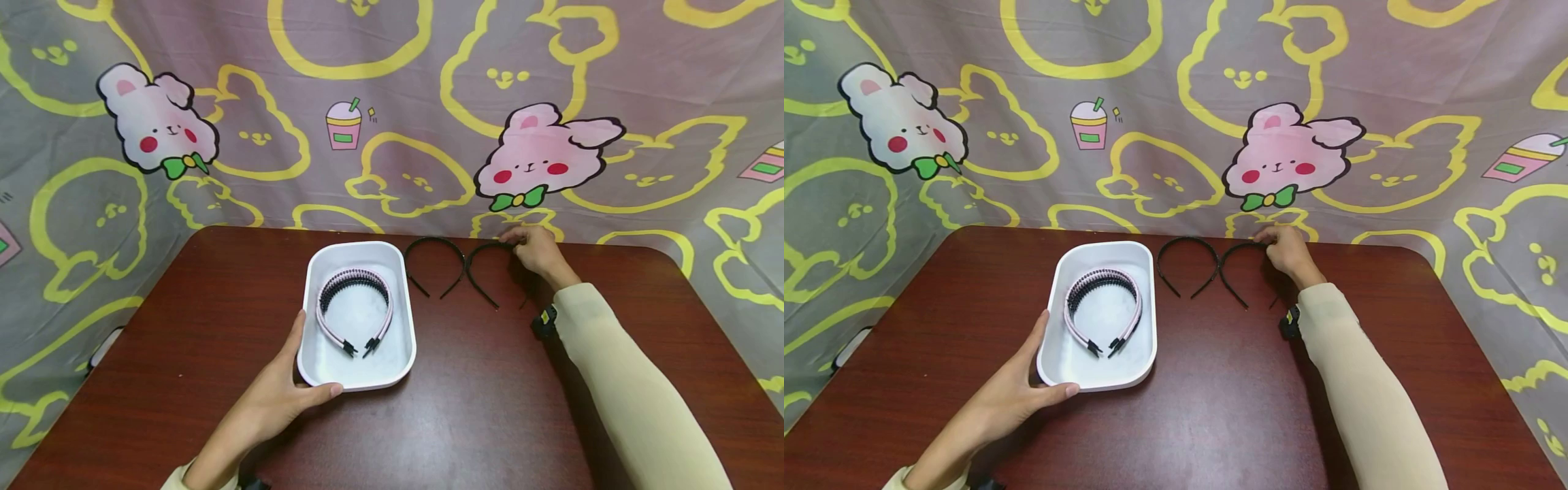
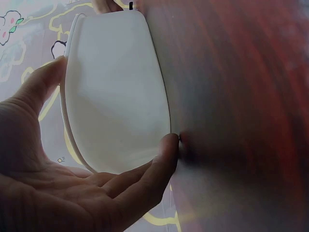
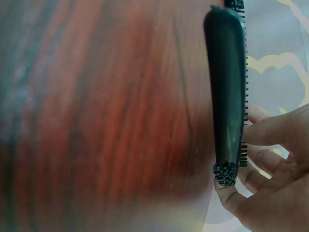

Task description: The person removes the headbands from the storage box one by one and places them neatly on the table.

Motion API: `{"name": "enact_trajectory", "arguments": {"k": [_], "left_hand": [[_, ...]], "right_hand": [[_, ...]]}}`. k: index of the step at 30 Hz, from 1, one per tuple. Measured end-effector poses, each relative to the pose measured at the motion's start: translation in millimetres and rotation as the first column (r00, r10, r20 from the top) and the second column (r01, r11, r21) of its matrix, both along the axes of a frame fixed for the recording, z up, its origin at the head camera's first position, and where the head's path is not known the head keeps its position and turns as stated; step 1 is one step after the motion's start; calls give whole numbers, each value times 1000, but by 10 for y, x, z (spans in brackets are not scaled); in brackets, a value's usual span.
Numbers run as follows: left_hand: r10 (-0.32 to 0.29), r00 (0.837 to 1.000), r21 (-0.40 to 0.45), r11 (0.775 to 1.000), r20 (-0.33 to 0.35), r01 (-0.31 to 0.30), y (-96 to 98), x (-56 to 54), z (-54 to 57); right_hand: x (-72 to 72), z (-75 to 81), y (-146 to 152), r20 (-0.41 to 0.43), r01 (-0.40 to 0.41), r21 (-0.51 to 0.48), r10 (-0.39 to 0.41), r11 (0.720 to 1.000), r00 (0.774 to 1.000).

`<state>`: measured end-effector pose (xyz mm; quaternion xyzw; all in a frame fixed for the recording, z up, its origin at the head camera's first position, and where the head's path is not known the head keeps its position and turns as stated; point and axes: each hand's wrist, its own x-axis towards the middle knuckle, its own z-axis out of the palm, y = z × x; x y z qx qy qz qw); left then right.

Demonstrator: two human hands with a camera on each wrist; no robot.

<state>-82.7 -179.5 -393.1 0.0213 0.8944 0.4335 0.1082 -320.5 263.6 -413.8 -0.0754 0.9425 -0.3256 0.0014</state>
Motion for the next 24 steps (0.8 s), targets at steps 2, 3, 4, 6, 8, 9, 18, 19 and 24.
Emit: {"name": "enact_trajectory", "arguments": {"k": [2, 3, 4, 6, 8, 9, 18, 19, 24], "left_hand": [[0, 1000, 1, 1000, 3, 0, -2, 2, -3], [0, 1000, 3, 1000, 2, 0, -3, 2, -4], [0, 1000, 2, 1000, 0, 0, -3, 2, -5], [-1, 1000, 2, 1000, -5, 1, -2, 0, -6], [-3, 1000, 2, 1000, -14, 3, -1, -1, -7], [-3, 1000, 3, 1000, -18, 4, -1, -2, -8], [1, 1000, 4, 1000, -2, -1, 4, 6, 7], [2, 1000, 1, 1000, 0, -2, 5, 8, 9], [5, 1000, -4, 1000, 7, -5, 3, 14, 13]], "right_hand": [[1, -4, -3, 9, -1, -2, 1, 1000, 1000], [0, -6, -4, 13, 0, -2, 0, 1000, 1000], [-1, -6, -5, 15, -1, 0, 1, 1000, 1000], [1, 1, -6, 18, -2, 3, 2, 1000, 1000], [5, 10, -7, 25, -2, 5, 2, 1000, 1000], [7, 15, -9, 30, 0, 3, 0, 1000, 1000], [23, 36, -15, 52, -1, -20, 2, 1000, 999], [24, 37, -19, 54, -2, -22, 3, 1000, 999], [24, 30, -26, 50, -6, -25, 7, 1000, 999]]}}
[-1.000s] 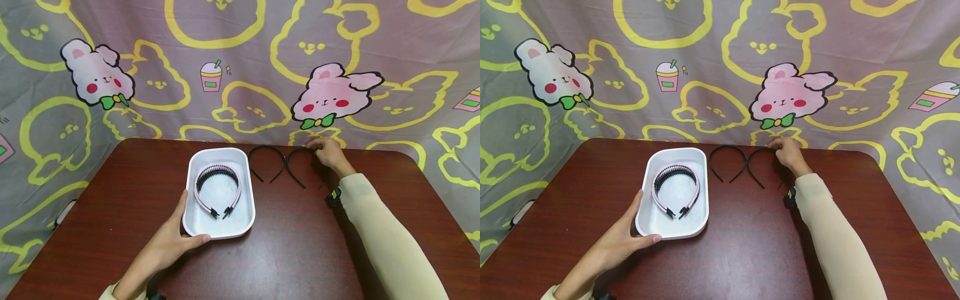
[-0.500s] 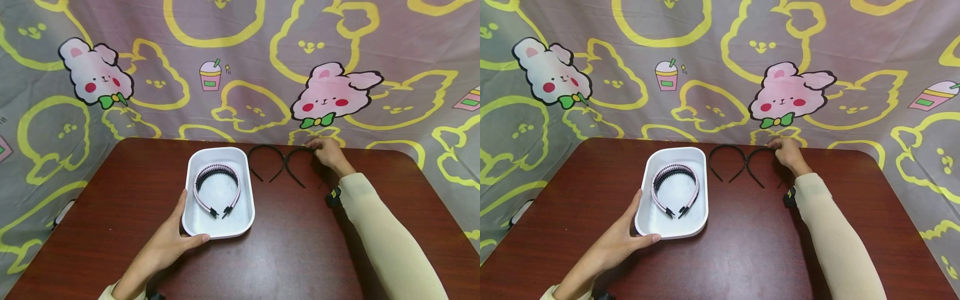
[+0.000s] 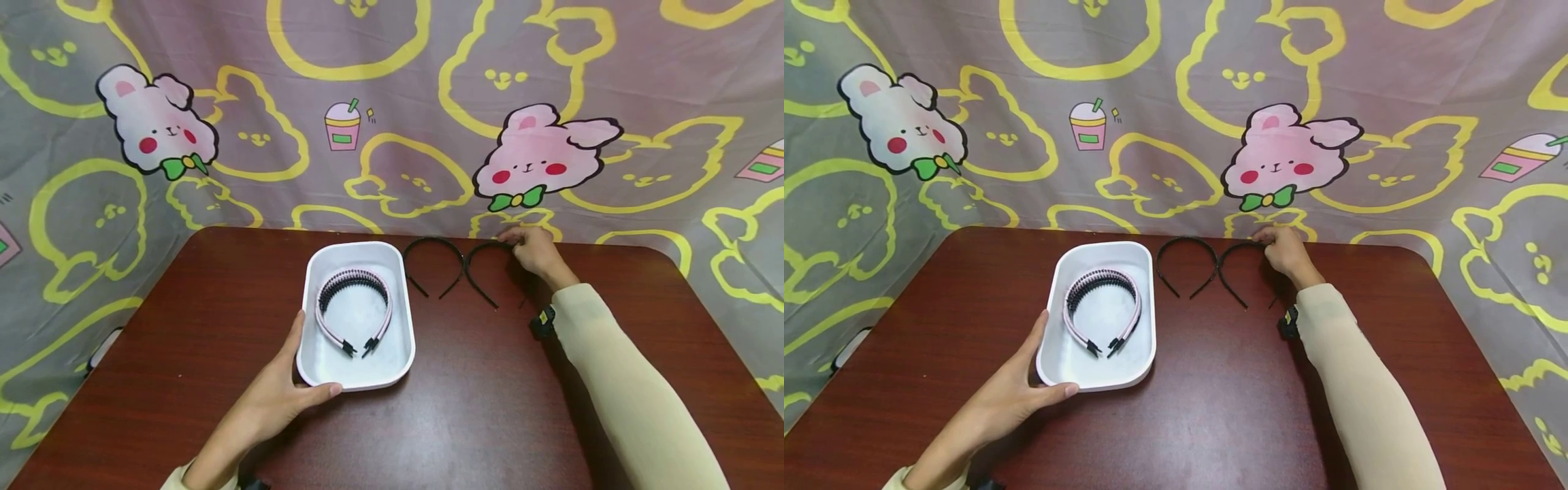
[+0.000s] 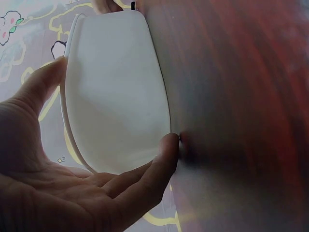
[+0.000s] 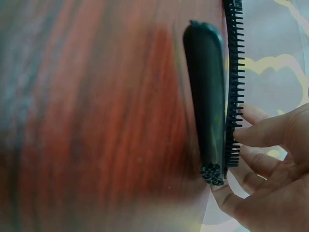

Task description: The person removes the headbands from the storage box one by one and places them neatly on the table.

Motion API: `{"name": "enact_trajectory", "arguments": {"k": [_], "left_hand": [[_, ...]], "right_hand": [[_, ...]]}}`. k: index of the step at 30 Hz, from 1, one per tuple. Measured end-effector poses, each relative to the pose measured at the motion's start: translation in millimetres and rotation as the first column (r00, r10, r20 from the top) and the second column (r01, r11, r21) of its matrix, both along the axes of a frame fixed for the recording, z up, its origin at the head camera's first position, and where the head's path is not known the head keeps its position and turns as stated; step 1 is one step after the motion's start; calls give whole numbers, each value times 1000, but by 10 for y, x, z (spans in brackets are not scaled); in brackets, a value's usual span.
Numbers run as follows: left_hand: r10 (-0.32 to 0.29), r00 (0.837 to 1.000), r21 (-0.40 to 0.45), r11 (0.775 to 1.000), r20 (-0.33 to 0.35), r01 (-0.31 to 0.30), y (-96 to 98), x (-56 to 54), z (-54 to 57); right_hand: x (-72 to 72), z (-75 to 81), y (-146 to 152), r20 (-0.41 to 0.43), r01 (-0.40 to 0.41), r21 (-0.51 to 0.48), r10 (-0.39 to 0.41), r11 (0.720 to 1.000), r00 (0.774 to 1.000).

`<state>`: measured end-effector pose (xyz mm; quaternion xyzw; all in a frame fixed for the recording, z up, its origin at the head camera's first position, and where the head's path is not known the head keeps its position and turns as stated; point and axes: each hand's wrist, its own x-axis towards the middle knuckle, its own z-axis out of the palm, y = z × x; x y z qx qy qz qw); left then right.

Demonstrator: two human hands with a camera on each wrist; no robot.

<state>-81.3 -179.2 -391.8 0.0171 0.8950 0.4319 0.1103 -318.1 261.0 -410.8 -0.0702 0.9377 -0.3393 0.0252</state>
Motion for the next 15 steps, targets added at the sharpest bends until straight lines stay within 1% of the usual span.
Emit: {"name": "enact_trajectory", "arguments": {"k": [8, 15], "left_hand": [[-2, 1000, 13, 1000, -2, 2, -10, 1, -16], [-5, 1000, 2, 1000, -12, 5, -5, -8, -12]], "right_hand": [[7, -10, -11, -19, 9, 22, -9, 1000, 1000], [36, 69, 3, -16, 4, 31, -3, 1000, 1000]]}}
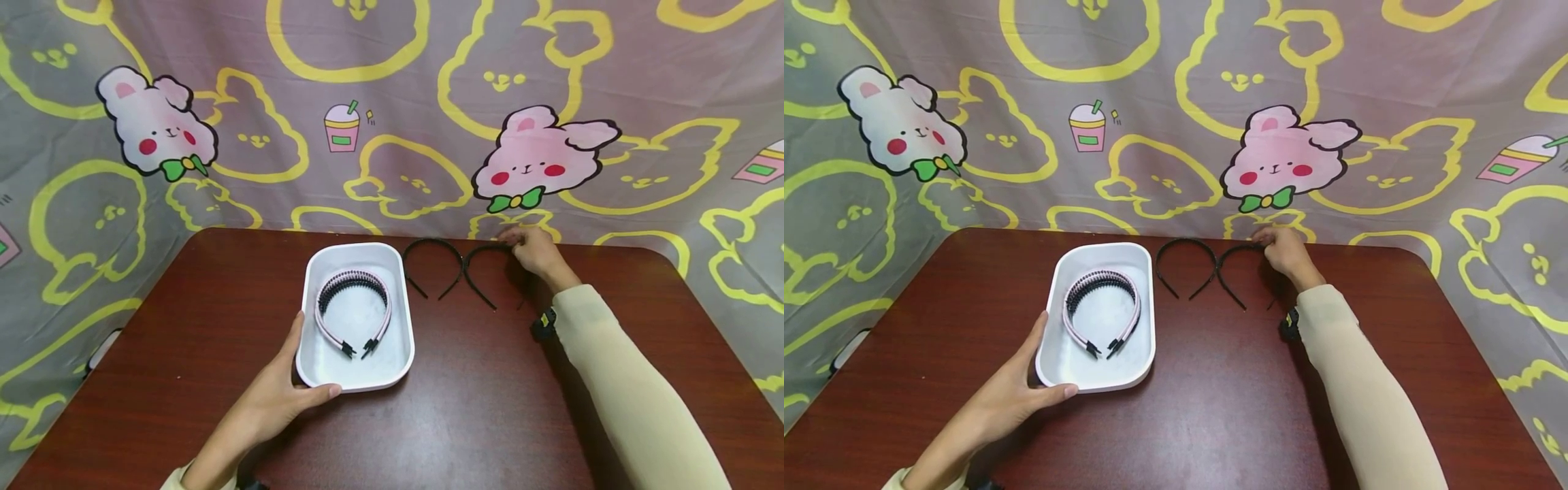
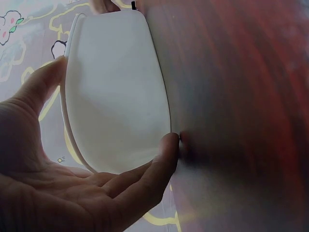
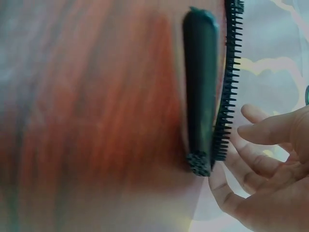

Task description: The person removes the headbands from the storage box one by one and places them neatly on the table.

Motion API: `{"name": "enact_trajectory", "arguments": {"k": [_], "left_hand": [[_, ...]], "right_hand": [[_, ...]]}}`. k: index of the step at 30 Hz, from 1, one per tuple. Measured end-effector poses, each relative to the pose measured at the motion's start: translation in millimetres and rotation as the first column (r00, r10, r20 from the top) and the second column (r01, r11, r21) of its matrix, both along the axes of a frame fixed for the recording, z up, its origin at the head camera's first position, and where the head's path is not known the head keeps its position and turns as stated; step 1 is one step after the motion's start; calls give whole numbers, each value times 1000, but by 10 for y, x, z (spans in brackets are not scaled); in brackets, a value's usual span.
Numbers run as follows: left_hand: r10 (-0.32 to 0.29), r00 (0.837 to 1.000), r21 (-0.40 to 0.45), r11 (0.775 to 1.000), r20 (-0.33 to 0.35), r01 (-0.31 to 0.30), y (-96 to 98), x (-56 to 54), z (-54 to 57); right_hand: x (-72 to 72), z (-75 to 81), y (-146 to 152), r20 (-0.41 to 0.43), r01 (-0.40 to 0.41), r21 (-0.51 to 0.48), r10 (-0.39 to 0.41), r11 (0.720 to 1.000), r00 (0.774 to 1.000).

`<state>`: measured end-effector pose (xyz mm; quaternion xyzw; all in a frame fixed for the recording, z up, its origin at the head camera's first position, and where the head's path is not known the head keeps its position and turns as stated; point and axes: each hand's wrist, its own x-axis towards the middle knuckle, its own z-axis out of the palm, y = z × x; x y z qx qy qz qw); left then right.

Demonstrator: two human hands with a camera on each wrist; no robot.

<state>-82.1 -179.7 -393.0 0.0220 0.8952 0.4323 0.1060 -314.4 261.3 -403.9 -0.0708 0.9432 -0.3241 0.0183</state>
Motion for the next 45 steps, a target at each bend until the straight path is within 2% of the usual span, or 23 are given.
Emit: {"name": "enact_trajectory", "arguments": {"k": [10, 30, 37, 45], "left_hand": [[-4, 1000, -1, 1000, 3, 4, -6, 0, 1], [-10, 1000, -4, 1000, 0, 10, -2, 11, 8], [-13, 1000, -8, 1000, -11, 13, 1, 11, 7], [-6, 1000, -7, 1000, 8, 7, 1, 14, 11]], "right_hand": [[55, 125, -23, -33, -17, 3, 17, 1000, 999], [328, 369, -268, -75, -77, -30, 75, 997, 994], [398, 444, -392, -105, -127, -32, 123, 991, 987], [479, 491, -562, -157, -179, -68, 167, 982, 973]]}}
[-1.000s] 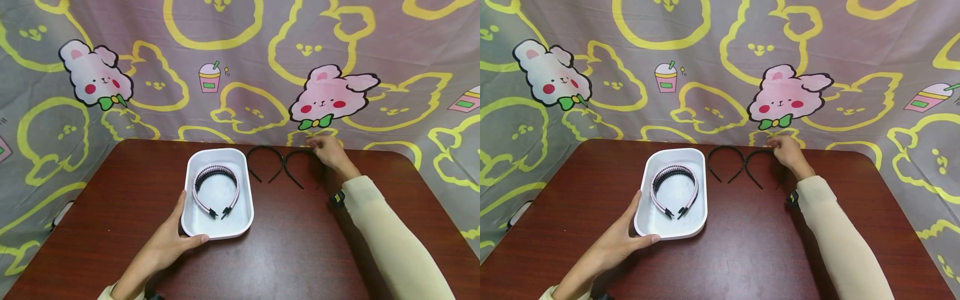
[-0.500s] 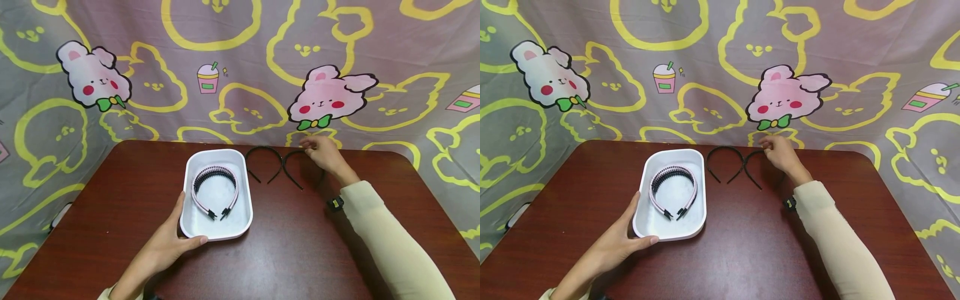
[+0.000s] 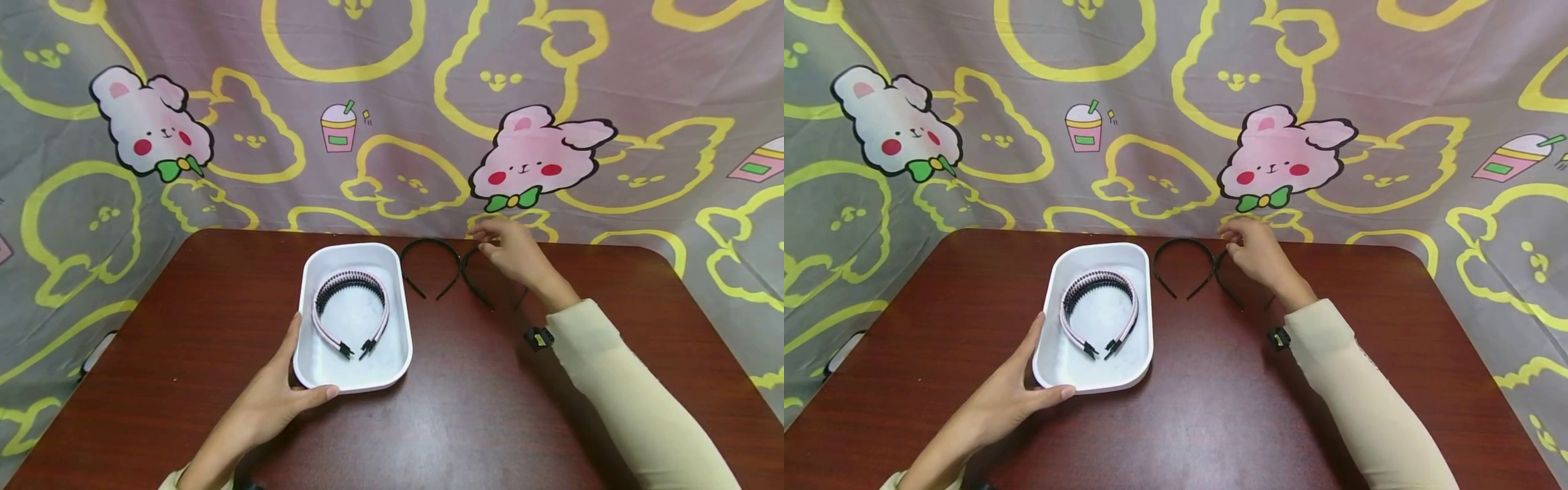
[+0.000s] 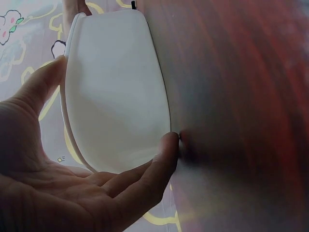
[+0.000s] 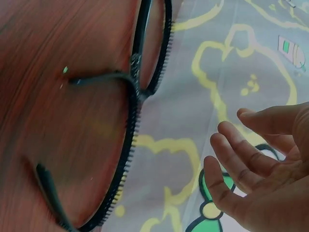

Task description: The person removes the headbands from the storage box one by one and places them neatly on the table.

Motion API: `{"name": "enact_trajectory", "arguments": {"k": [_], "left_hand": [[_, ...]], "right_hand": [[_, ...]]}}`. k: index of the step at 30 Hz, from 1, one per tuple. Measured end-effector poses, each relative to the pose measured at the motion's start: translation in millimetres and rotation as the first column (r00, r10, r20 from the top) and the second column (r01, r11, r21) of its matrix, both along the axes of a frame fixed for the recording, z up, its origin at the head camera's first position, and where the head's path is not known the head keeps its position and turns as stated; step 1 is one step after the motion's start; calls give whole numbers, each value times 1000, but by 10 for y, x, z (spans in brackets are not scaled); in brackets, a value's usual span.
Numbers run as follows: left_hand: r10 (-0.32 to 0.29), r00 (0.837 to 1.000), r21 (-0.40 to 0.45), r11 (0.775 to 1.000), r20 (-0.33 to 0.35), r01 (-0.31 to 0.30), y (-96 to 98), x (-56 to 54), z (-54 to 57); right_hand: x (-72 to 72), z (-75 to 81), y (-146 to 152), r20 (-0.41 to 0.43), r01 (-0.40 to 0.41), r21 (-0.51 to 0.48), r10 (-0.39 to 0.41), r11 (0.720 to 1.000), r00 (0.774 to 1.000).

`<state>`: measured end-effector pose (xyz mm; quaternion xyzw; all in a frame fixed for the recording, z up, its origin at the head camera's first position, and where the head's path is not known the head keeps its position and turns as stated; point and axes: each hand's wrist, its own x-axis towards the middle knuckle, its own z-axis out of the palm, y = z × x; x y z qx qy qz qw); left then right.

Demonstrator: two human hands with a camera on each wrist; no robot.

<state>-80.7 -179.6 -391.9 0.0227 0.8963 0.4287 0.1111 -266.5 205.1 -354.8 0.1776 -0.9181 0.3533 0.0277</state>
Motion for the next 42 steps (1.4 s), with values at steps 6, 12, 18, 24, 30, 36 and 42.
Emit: {"name": "enact_trajectory", "arguments": {"k": [6, 12, 18, 24, 30, 36, 42], "left_hand": [[1, 1000, -3, 1000, 7, -1, -2, -2, 6], [3, 1000, -3, 1000, 11, -3, -4, 0, 1], [4, 1000, 3, 1000, -2, -4, -5, -2, -5], [4, 1000, 3, 1000, 7, -4, -5, 1, -13], [4, 1000, 10, 1000, 4, -4, -5, -1, -14], [2, 1000, 14, 1000, -1, -2, -3, -2, -8], [2, 1000, 17, 1000, 6, -2, -9, 0, -10]], "right_hand": [[60, 42, -110, -10, -22, -15, 22, 1000, 1000], [118, 86, -218, -13, -32, -12, 32, 999, 999], [167, 92, -344, -54, -68, -14, 67, 998, 996], [244, 85, -450, -82, -102, -6, 101, 995, 991], [321, 79, -561, -90, -151, -18, 148, 988, 985], [367, 76, -705, -85, -187, -47, 182, 981, 980], [381, 20, -879, -82, -215, -85, 208, 973, 975]]}}
